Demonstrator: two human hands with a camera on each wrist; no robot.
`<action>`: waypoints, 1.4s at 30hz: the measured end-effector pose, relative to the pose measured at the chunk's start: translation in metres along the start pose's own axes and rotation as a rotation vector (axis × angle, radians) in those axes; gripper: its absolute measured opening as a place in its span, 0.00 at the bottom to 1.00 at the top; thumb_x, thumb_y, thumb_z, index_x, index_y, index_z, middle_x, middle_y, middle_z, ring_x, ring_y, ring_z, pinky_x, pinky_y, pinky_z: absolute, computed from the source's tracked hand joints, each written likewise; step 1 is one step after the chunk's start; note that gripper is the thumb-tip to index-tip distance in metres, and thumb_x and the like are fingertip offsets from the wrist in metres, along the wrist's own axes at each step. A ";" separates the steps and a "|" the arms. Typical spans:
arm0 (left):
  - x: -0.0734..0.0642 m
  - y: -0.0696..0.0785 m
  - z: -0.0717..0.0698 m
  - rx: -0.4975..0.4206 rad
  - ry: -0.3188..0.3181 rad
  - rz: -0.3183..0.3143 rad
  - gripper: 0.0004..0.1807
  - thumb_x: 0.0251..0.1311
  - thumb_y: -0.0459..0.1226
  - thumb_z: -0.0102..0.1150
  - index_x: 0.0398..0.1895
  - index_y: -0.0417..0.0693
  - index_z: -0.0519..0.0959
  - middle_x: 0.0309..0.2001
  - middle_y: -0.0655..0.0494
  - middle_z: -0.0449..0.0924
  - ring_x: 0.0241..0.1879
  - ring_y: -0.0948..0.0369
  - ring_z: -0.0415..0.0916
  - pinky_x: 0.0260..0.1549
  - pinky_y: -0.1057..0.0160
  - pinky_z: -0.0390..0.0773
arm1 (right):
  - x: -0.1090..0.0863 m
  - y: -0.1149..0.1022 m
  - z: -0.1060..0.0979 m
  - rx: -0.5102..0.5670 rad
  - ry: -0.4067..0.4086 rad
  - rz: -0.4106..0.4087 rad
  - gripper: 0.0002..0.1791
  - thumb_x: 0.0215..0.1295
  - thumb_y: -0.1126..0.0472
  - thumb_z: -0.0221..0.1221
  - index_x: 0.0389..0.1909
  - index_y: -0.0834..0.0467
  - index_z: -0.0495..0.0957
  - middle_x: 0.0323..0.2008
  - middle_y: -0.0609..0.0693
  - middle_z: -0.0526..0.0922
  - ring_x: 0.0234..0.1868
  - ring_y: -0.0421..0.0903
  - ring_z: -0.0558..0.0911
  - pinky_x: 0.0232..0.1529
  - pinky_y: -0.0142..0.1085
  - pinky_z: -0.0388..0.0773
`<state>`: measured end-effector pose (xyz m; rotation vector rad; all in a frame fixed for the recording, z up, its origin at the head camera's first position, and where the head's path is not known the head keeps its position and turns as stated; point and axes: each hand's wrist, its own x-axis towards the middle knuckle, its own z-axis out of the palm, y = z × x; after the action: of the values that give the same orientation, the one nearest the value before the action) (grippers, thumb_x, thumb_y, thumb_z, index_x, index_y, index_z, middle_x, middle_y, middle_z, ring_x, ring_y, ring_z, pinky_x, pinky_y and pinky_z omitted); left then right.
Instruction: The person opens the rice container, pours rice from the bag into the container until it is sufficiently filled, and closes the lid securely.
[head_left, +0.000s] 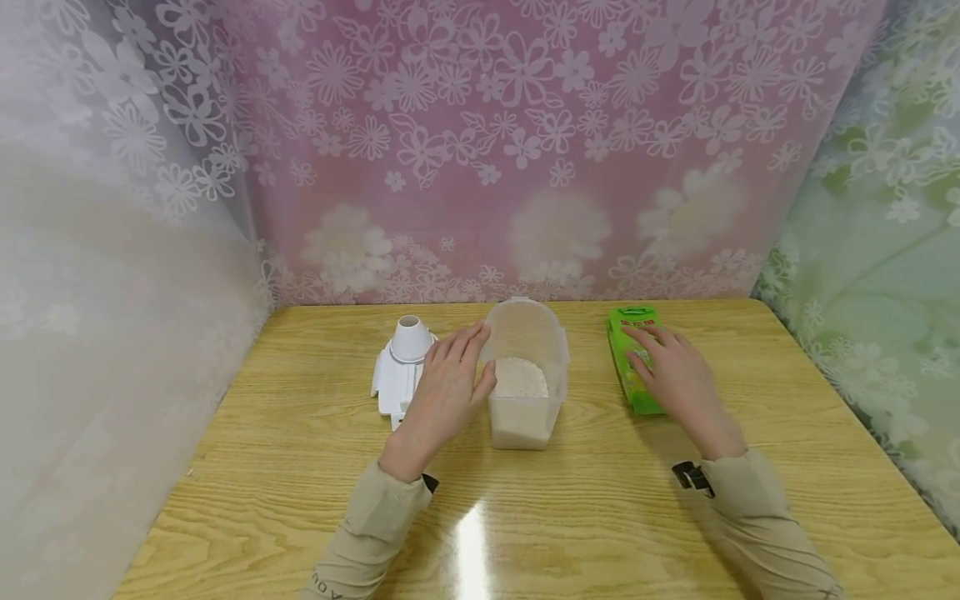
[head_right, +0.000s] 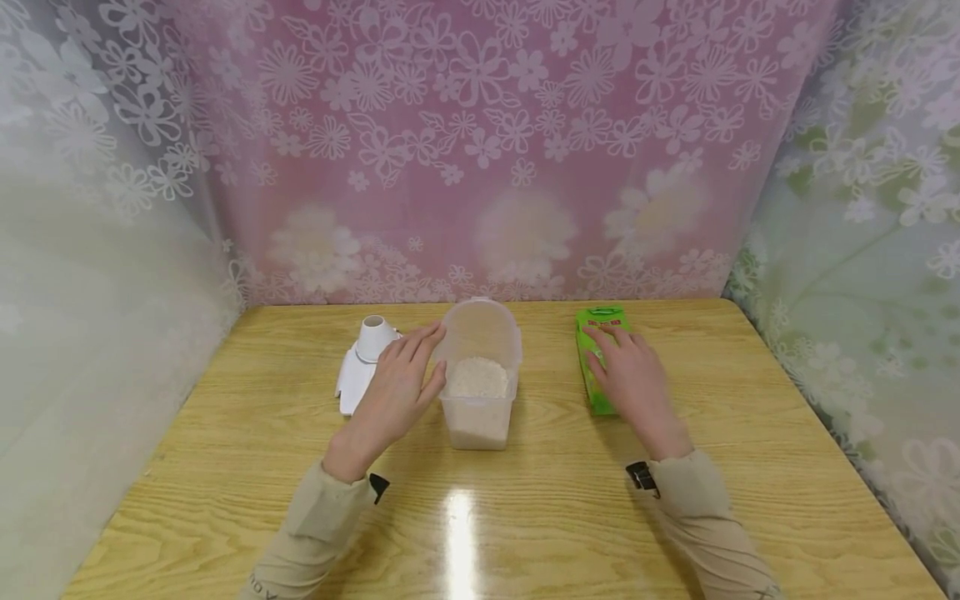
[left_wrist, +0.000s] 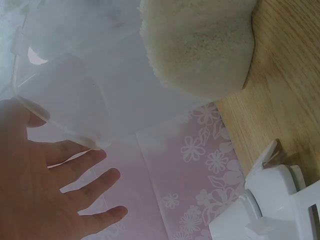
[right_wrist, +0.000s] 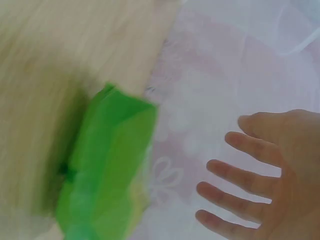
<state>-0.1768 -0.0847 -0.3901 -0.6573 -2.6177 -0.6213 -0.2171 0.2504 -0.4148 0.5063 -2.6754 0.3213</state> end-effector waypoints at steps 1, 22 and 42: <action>0.000 0.000 0.000 0.000 -0.001 0.000 0.27 0.77 0.43 0.45 0.72 0.38 0.67 0.73 0.44 0.66 0.69 0.44 0.65 0.69 0.40 0.62 | 0.001 -0.004 -0.002 0.005 0.025 -0.010 0.25 0.70 0.60 0.63 0.66 0.59 0.75 0.58 0.67 0.78 0.55 0.69 0.77 0.53 0.63 0.75; -0.001 0.000 0.002 -0.001 0.007 0.004 0.27 0.77 0.42 0.45 0.72 0.38 0.67 0.73 0.44 0.66 0.68 0.43 0.66 0.69 0.40 0.63 | 0.003 -0.086 -0.022 0.154 0.130 -0.236 0.33 0.68 0.49 0.64 0.68 0.64 0.72 0.61 0.61 0.78 0.59 0.63 0.78 0.57 0.58 0.76; 0.000 0.001 0.002 0.004 -0.003 -0.010 0.27 0.78 0.43 0.46 0.73 0.40 0.66 0.73 0.46 0.66 0.69 0.44 0.65 0.69 0.39 0.62 | -0.008 -0.100 -0.017 -0.049 0.024 -0.217 0.36 0.80 0.40 0.41 0.73 0.64 0.66 0.69 0.61 0.72 0.67 0.62 0.71 0.61 0.60 0.73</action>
<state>-0.1764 -0.0827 -0.3915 -0.6450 -2.6258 -0.6180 -0.1656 0.1664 -0.3883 0.7638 -2.5684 0.1968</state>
